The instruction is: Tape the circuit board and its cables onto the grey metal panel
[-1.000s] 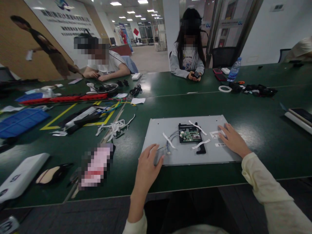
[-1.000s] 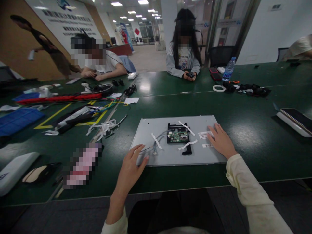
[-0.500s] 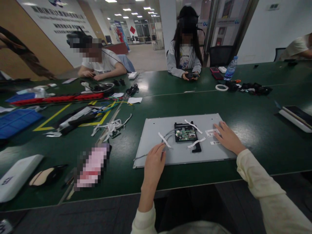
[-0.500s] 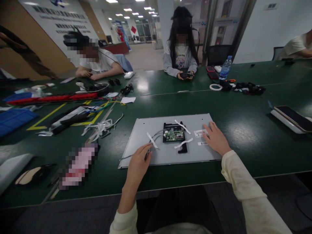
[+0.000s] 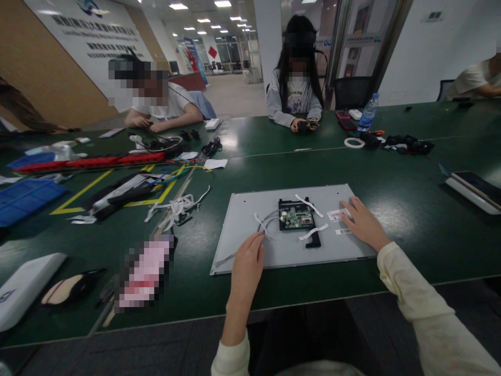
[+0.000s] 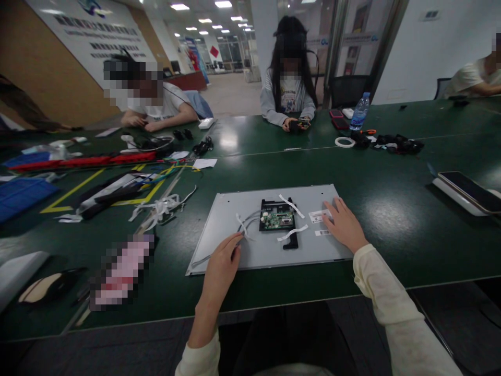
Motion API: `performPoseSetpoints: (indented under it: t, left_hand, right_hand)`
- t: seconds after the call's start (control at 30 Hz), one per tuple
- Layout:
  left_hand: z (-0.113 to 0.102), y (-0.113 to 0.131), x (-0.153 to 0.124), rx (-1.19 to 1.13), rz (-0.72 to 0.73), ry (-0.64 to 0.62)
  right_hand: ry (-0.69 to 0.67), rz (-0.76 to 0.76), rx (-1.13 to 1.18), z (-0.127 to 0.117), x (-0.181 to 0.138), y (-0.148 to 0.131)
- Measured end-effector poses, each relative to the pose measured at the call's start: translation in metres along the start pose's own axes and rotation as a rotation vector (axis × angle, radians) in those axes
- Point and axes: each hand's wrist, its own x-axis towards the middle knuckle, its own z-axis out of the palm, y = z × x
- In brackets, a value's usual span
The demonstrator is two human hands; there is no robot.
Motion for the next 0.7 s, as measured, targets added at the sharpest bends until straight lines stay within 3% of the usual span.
performPoseSetpoints:
  t: [0.13, 0.23, 0.37, 0.53, 0.7]
  left_hand:
    - [-0.002, 0.005, 0.002, 0.05, 0.031, 0.038]
    - [-0.014, 0.023, 0.018, 0.092, 0.099, 0.039]
    - [-0.023, 0.057, 0.058, 0.074, 0.33, -0.154]
    - [0.009, 0.075, 0.099, 0.137, 0.402, -0.384]
    - [0.043, 0.067, 0.104, 0.175, 0.347, -0.344]
  right_hand:
    - [-0.004, -0.002, 0.013, -0.001, 0.001, 0.0]
    - [-0.006, -0.003, 0.024, -0.003, 0.002, -0.002]
    - [-0.015, 0.012, 0.039, -0.004, 0.003, -0.003]
    - [-0.013, 0.016, 0.059, -0.003, 0.004, -0.001]
    - [-0.007, 0.014, 0.075, -0.004, 0.004, -0.001]
